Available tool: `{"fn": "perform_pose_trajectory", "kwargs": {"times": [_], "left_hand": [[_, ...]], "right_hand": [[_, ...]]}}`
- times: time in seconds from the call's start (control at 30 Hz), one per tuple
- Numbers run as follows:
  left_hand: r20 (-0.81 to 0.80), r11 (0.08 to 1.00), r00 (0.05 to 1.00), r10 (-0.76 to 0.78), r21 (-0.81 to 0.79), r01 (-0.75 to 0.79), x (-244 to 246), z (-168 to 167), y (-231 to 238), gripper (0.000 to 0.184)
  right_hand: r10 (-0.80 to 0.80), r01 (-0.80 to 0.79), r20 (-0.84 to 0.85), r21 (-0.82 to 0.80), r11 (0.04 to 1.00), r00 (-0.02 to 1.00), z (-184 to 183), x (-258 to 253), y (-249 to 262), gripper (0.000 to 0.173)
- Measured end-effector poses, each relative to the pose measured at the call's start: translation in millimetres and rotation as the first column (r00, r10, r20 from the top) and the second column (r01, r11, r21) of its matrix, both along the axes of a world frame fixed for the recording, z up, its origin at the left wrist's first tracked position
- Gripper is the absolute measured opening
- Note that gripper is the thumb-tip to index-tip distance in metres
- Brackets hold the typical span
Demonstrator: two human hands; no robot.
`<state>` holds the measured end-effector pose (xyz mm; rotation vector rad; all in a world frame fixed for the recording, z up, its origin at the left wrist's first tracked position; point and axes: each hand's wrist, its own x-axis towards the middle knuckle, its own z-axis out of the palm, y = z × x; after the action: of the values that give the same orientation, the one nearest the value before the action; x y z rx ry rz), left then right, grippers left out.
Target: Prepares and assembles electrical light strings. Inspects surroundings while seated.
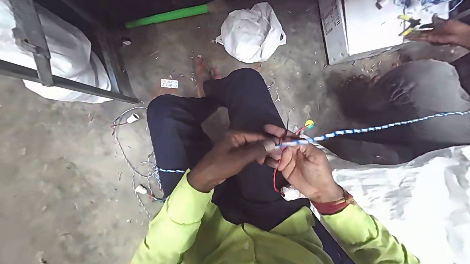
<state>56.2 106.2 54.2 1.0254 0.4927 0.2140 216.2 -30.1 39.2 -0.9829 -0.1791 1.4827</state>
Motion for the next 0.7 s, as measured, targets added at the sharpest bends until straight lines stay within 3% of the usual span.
{"fn": "perform_pose_trajectory", "kwargs": {"times": [0.1,0.23,0.33,0.43,0.53,0.63,0.7], "left_hand": [[-0.001,0.984,0.996,-0.084,0.156,0.083,-9,0,-8,0.016],[-0.185,0.946,0.981,-0.058,0.304,0.113,-11,5,-15,0.018],[-0.234,0.954,0.963,-0.137,0.229,0.192,-7,0,-19,0.037],[-0.145,0.965,0.960,-0.238,0.078,0.251,-2,-10,-26,0.027],[-0.038,0.976,0.977,-0.212,-0.066,0.209,1,-18,-34,0.022],[-0.068,0.990,0.993,-0.097,-0.107,0.089,2,-20,-39,0.021],[-0.132,0.998,0.990,-0.055,-0.041,0.050,-1,-18,-40,0.021]], "right_hand": [[0.098,-0.103,0.086,0.062,0.993,0.991,4,8,6,0.041],[0.162,-0.204,0.262,0.142,0.969,0.951,2,20,7,0.044],[0.139,-0.199,0.301,0.179,0.964,0.943,1,21,5,0.042],[0.128,-0.212,0.340,0.224,0.951,0.932,0,23,6,0.038],[0.116,-0.192,0.314,0.223,0.956,0.942,1,24,6,0.036],[0.144,-0.174,0.301,0.073,0.982,0.943,0,26,0,0.049],[0.267,-0.219,0.395,-0.163,0.962,0.879,8,32,-17,0.043]]}}
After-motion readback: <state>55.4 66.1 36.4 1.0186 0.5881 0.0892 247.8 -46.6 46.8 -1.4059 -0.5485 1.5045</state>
